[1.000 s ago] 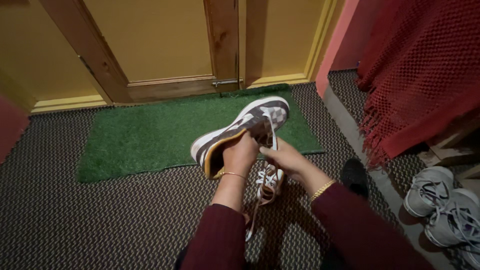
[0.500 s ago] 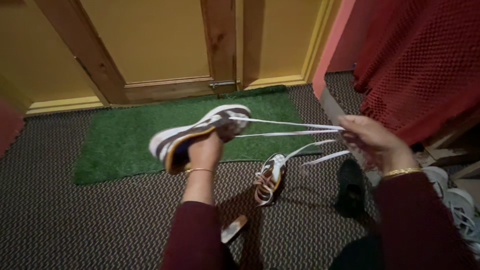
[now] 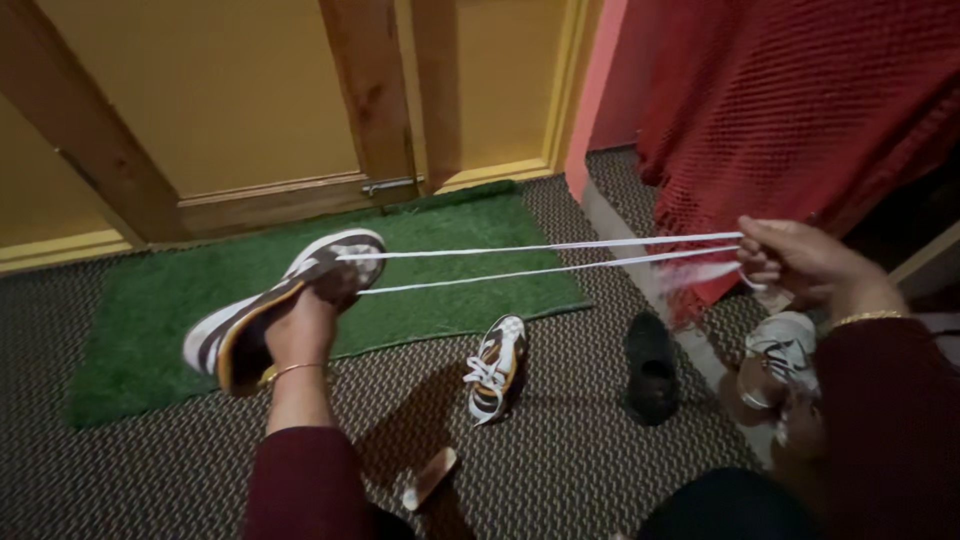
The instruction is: The person unlaces a grey sneaker and a checkered sneaker, then relaces both shoes by threading the laces through the eyelets and tying them. The person handles the shoes one at a time while seated on the floor.
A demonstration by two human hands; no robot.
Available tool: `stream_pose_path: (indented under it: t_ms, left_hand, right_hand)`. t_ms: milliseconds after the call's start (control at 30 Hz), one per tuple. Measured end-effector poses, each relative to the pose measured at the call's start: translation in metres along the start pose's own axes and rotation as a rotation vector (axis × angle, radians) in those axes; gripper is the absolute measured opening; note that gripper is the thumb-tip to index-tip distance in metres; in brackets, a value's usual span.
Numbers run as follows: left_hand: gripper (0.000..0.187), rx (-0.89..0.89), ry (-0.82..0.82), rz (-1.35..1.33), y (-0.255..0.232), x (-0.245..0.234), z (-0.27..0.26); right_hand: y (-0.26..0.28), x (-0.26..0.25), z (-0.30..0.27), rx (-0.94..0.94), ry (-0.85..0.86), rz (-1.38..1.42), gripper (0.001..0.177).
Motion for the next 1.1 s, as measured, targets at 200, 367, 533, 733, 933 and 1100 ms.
stream_pose_path:
  t_ms: [200, 367, 533, 733, 933, 1100]
  left_hand:
    - [0.032, 0.119, -0.106, 0.256, -0.003, -0.006, -0.001]
    - [0.033, 0.083, -0.104, 0.262, 0.0, -0.006, 0.001]
    - [0.033, 0.033, -0.071, 0.251, 0.019, 0.005, 0.01]
    - [0.034, 0.015, -0.06, 0.202, 0.025, 0.014, 0.014]
    - [0.046, -0.134, 0.115, -0.137, 0.01, 0.026, 0.007]
    - [0.039, 0.284, 0.004, -0.497, -0.045, 0.041, -0.011]
  right_hand:
    - [0.022, -0.043, -0.028, 0.025, -0.141, -0.166, 0.039]
    - [0.032, -0.052, -0.046, 0.062, -0.183, -0.246, 0.043]
    - [0.037, -0.06, -0.057, 0.067, -0.277, -0.326, 0.042]
    - [0.032, -0.091, -0.04, 0.049, -0.465, -0.494, 0.045]
    - [0.013, -0.105, -0.001, 0.098, -0.578, -0.679, 0.05]
    - [0.021, -0.011, 0.014, -0.019, -0.699, -1.029, 0.047]
Point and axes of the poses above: each hand's wrist, its own z-axis towards the middle knuckle, its own x-axis out of the palm, y = z × x, the point moved 4 cm from there along z, towards the middle knuckle, and after that the axes turned 12 degrees about y, right-handed, at the moved point
